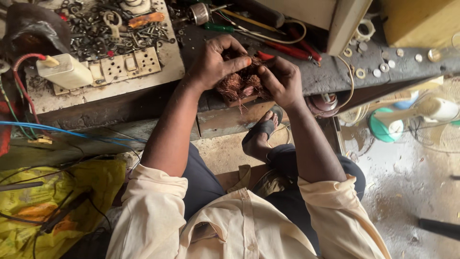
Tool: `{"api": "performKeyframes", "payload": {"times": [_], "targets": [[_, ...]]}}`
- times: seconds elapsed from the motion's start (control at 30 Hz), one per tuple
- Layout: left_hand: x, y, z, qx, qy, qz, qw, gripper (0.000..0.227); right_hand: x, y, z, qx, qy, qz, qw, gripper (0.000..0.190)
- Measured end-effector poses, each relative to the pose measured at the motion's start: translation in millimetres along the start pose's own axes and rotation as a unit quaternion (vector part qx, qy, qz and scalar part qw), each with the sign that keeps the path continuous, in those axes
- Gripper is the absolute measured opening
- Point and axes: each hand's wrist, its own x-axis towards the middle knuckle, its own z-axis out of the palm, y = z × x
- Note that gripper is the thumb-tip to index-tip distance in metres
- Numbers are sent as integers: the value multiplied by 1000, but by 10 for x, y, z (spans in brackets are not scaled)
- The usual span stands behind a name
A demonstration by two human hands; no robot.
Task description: The person uses red-handled pliers to cut a bundle of copper wire into smaller pieces. They repeatedly grasp the wire bundle, cut sections, and place the cut pieces onto the workbench.
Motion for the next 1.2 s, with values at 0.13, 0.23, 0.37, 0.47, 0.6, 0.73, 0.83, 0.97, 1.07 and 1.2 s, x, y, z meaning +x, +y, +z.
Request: {"api": "performKeyframes", "payload": {"times": [0.13,0.23,0.37,0.47,0.6,0.73,0.83,0.97,1.07,1.2], "targets": [[-31,79,5,46,15,22,999,16,-5,48,-28,19,-11,20,1000,31],[-20,132,5,16,9,-6,1000,17,-15,57,3,82,-17,18,996,27],[-18,159,4,18,12,-21,1000,17,-13,116,12,102,-11,71,992,23],[-28,156,4,35,21,-14,999,18,-16,162,-2,63,-9,37,997,32],[-19,152,10,23,23,-23,999,18,-28,159,-1,119,-13,63,991,35],[-17,170,12,36,28,-23,999,18,2,-4,4,126,-20,28,991,25],[-17,185,9,37,25,-32,998,19,40,-138,-16,102,-35,7,994,28],[-18,184,10,18,17,-59,998,22,38,-83,-6,125,-44,61,989,25],[-16,166,14,6,12,-71,997,23,18,24,-16,67,-39,22,997,24],[-23,136,14,11,19,-58,998,22,7,145,-27,5,-25,27,999,28]]}}
